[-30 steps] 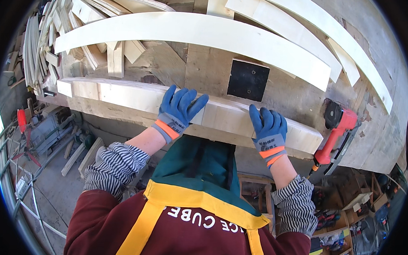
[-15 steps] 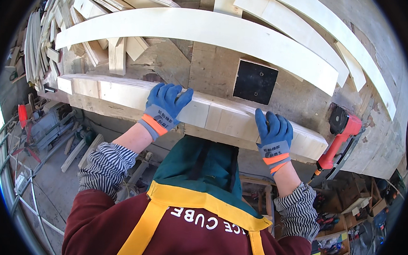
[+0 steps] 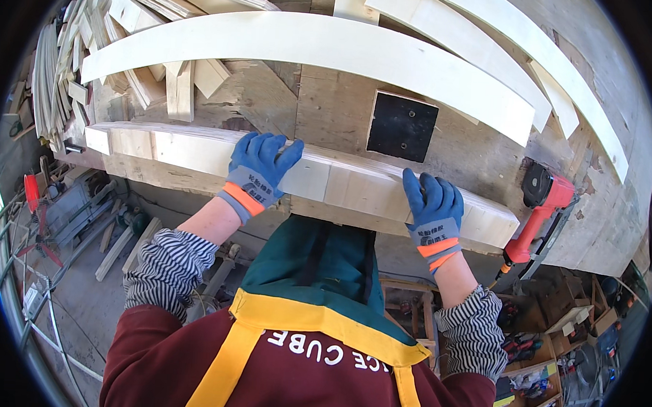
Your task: The person assembles wooden frames by aligning planks on a workbench and securing them with a pneumatic nail gun. They repeatedly pick up planks, position them, and drive nails to join the pieces, then set the completed frames aside.
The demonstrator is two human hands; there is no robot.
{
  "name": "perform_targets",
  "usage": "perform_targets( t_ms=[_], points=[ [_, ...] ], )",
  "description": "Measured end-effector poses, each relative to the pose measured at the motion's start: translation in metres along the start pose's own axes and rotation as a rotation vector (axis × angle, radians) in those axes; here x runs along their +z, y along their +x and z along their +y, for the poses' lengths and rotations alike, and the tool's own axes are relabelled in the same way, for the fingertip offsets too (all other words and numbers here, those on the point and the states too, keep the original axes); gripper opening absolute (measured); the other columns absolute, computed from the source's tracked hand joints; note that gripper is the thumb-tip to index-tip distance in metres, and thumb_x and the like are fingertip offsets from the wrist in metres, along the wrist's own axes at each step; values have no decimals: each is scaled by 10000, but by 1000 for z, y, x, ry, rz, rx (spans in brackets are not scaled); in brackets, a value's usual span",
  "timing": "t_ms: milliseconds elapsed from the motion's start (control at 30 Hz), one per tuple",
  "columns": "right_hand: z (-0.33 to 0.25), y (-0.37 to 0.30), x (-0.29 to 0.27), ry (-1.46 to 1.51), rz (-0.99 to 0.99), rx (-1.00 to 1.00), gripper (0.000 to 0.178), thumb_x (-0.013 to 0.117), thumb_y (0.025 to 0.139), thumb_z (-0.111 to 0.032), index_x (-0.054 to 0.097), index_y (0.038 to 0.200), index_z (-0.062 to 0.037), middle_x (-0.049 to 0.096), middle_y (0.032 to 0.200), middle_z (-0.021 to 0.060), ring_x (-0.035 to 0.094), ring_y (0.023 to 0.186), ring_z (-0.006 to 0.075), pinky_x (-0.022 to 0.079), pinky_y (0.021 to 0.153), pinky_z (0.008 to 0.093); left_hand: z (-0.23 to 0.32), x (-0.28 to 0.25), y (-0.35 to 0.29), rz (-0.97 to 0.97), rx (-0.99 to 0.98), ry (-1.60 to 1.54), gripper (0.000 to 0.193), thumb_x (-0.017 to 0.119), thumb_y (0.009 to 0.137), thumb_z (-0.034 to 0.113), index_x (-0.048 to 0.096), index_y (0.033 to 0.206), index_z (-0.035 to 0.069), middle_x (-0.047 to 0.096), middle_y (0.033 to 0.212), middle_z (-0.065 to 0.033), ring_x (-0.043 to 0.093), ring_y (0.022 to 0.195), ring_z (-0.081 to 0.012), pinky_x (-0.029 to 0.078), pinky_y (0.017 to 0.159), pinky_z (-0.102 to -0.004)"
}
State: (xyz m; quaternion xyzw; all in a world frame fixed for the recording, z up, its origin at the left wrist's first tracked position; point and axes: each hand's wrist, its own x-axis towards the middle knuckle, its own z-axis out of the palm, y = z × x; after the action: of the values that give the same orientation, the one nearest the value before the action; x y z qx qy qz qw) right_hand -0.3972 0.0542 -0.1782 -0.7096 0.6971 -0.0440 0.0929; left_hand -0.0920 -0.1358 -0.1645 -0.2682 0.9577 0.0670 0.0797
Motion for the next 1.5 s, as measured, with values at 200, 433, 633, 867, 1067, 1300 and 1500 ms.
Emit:
perform_targets(
  t_ms=[200,433,633,867,1067,1300,1500],
  points=[
    [3,-3,2,14,6,15,735,680,749,-81,494,1446,-216,529,1190,87,537,1089,293,435,983,453,-2,8,-1,9,-12,-8,645,719,727,253,536,1344,215,526,1218,-83,502,1145,-306,364,1043,-508],
    [15,-12,-46,201,20,199,781,809,727,-321,504,1407,-91,535,1339,151,518,1205,347,390,1066,522,-1,-3,7,51,25,-30,636,740,703,259,566,1301,131,575,1201,-104,548,1111,-335,419,999,-491],
    [111,-118,-3,949,739,1288,425,604,989,-162,535,1358,36,587,1346,138,555,1217,251,452,1010,378,-1,0,6,49,27,-42,657,754,694,251,546,1302,118,571,1211,-126,540,1122,-358,409,1003,-500],
    [125,-134,4,1168,412,1296,413,580,1020,-309,619,1311,-19,650,1230,65,572,1114,149,447,986,288,-2,-3,9,78,82,-47,665,763,703,281,539,1299,88,589,1193,-137,557,1094,-356,424,974,-499],
    [114,-132,1,1123,515,1279,370,573,1024,-255,638,1271,12,665,1172,38,571,1064,118,440,962,268,-2,-8,11,76,85,-49,635,756,727,304,552,1291,95,605,1167,-130,576,1065,-339,439,971,-495],
    [109,-131,3,1097,535,1317,352,560,1028,-223,636,1261,30,665,1168,35,570,1049,112,439,951,259,-1,-7,9,65,82,-50,637,752,734,325,555,1298,104,606,1165,-126,582,1058,-336,440,978,-499],
    [113,-134,7,1070,490,1261,371,536,1036,-224,604,1301,26,659,1209,62,584,1085,134,453,965,276,-1,-6,10,79,84,-43,644,752,732,323,550,1304,109,603,1166,-124,579,1061,-338,436,979,-497]
  ],
)
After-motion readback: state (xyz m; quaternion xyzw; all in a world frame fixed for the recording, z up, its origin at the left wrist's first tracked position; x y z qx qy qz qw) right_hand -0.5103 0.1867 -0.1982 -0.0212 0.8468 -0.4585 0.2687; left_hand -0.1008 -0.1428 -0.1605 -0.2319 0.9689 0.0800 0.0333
